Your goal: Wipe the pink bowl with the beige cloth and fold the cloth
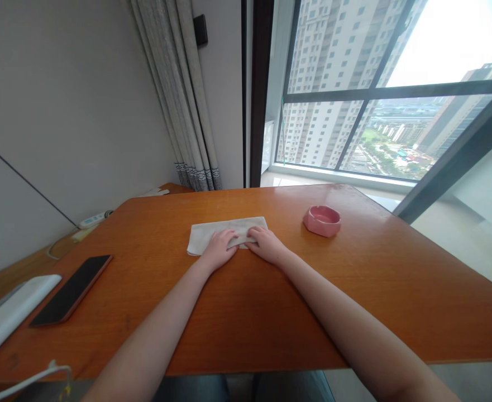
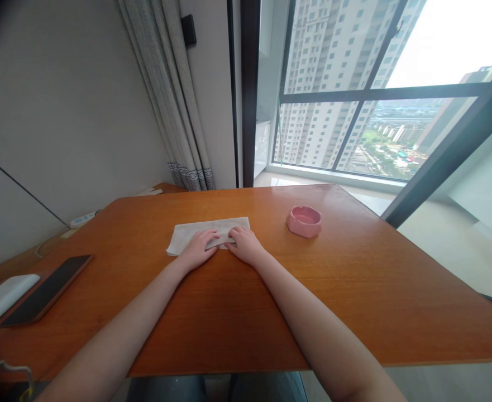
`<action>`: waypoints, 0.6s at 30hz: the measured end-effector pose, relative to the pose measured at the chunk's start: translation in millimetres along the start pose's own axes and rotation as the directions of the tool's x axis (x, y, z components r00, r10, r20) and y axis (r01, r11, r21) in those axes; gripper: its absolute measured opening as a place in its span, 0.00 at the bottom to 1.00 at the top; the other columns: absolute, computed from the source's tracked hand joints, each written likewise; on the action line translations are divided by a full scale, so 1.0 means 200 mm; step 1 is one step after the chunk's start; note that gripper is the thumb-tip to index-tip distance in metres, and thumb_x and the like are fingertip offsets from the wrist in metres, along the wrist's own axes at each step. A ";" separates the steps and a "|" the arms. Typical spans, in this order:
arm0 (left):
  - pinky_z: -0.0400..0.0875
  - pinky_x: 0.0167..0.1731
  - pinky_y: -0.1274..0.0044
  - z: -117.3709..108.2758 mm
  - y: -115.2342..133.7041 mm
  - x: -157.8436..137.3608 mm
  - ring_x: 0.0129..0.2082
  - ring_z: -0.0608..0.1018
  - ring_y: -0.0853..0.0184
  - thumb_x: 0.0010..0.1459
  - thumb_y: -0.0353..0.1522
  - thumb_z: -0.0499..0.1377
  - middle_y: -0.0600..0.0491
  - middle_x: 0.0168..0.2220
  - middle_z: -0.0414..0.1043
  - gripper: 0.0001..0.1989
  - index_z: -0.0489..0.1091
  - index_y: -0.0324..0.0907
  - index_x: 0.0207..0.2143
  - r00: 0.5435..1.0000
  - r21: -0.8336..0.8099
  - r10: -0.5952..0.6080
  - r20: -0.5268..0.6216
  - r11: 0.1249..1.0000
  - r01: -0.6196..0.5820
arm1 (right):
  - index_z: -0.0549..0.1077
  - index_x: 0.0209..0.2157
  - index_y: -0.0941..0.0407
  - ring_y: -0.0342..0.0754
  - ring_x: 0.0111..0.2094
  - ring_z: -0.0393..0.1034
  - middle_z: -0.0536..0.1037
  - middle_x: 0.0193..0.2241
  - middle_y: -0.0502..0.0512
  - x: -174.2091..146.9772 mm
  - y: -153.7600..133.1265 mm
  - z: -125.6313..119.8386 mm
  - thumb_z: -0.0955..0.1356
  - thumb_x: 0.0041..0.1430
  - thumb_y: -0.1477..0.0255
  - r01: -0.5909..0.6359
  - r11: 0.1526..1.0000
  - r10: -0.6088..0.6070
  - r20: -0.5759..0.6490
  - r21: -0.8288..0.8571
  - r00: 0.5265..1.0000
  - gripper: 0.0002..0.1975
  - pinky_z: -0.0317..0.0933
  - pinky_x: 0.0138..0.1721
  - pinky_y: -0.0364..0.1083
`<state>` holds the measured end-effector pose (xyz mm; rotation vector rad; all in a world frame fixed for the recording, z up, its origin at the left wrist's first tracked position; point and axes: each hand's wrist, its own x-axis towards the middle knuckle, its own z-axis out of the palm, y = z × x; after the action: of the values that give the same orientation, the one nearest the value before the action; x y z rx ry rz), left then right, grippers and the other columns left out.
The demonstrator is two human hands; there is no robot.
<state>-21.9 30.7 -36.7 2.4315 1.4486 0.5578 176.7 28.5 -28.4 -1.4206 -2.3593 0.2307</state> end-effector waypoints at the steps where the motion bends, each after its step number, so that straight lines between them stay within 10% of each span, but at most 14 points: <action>1: 0.47 0.60 0.56 -0.01 0.00 0.00 0.58 0.65 0.57 0.57 0.36 0.52 0.48 0.57 0.63 0.18 0.67 0.46 0.50 1.000 0.015 -0.024 0.003 1.000 0.024 | 0.69 0.40 0.56 0.50 0.47 0.64 0.72 0.44 0.57 0.00 0.00 -0.01 0.63 0.58 0.69 -0.034 0.999 0.034 0.002 -0.024 0.999 0.09 0.56 0.47 0.47; 12: 0.38 0.61 0.56 -0.03 0.00 -0.01 0.66 0.48 0.58 0.61 0.37 0.42 0.49 0.66 0.45 0.26 0.54 0.47 0.62 0.978 0.185 -0.141 0.155 0.976 0.111 | 0.72 0.38 0.59 0.51 0.45 0.66 0.69 0.45 0.62 0.00 -0.03 -0.06 0.62 0.52 0.77 -0.139 0.970 0.165 0.121 -0.198 0.979 0.11 0.58 0.44 0.45; 18: 0.40 0.61 0.56 -0.03 -0.09 0.01 0.66 0.49 0.57 0.63 0.45 0.35 0.46 0.66 0.45 0.30 0.55 0.43 0.62 0.952 0.225 -0.303 -0.028 0.926 0.302 | 0.77 0.33 0.59 0.55 0.43 0.68 0.72 0.43 0.64 -0.02 -0.06 -0.13 0.57 0.61 0.57 -0.238 0.945 0.268 0.113 -0.222 0.957 0.24 0.59 0.44 0.49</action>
<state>-37.6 41.0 -38.1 2.2951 1.9324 0.3278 178.2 17.6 -2.4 -1.8683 -2.3633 0.1629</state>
